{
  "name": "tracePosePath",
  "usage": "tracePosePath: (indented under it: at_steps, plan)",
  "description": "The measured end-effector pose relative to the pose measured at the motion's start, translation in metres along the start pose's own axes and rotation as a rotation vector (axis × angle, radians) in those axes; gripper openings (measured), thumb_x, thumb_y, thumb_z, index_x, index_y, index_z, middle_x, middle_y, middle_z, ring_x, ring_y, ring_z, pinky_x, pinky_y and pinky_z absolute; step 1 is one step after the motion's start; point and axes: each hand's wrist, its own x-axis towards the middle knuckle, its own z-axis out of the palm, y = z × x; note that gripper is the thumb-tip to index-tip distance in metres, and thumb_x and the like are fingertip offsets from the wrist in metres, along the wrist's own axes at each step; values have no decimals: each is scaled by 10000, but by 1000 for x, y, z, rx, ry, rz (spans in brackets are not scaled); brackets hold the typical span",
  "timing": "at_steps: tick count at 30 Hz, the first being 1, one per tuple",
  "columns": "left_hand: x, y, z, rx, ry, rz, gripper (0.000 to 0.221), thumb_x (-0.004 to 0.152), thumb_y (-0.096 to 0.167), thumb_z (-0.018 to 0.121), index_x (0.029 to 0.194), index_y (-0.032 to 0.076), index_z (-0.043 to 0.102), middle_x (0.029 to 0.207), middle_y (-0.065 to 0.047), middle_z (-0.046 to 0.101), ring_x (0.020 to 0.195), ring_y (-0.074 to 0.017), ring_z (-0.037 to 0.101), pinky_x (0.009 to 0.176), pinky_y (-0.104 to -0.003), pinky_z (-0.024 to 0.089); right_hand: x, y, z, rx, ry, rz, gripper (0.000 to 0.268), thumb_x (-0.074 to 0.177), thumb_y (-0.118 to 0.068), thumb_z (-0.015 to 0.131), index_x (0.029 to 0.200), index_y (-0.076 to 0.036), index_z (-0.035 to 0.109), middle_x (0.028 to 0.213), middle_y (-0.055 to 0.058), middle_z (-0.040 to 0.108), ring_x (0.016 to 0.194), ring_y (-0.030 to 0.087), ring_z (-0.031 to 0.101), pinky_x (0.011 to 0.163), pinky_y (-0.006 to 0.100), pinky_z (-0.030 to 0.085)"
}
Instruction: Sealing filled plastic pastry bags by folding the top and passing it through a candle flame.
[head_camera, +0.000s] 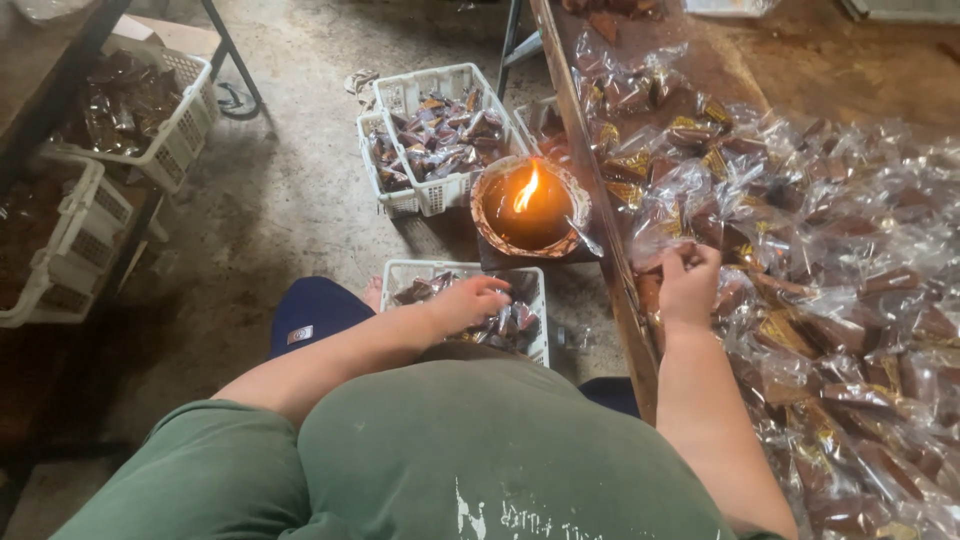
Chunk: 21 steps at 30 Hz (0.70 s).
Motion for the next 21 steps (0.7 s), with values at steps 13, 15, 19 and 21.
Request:
tracePosePath:
  at_steps: [13, 15, 19, 21]
  plan:
    - [-50, 58, 12, -291, -171, 297, 660, 970, 156, 654, 1573, 145, 386, 1419, -181, 604, 1311, -339, 560, 1071, -479, 503, -138, -127, 4, 758, -908, 150, 717, 927, -444, 472, 1573, -147, 384, 1437, 195, 545, 1269, 369, 562, 1054, 511, 463]
    - [-18, 33, 20, -522, -116, 292, 719, 953, 23, 659, 1589, 92, 331, 1366, -187, 636, 1218, -319, 635, 983, -477, 580, -128, -116, 14, 682, -991, 78, 957, 854, -761, 390, 1629, -214, 272, 1582, 252, 415, 1402, 482, 450, 1145, 627, 367]
    - [-10, 27, 17, -615, -104, 219, 424, 824, 72, 852, 1203, 80, 662, 1026, -87, 760, 919, -200, 743, 770, -372, 648, -126, -103, 10, 290, -562, -59, 307, 927, -350, 679, 1127, -139, 777, 1135, 101, 766, 1124, 256, 685, 1018, 406, 515]
    - [-18, 35, 10, -551, -91, 281, 327, 778, 77, 895, 1060, 67, 730, 896, -75, 781, 845, -143, 744, 764, -295, 639, -113, -90, 20, 190, -425, -82, 317, 1008, -355, 523, 1080, -184, 779, 1152, 75, 757, 1191, 258, 655, 1092, 411, 462]
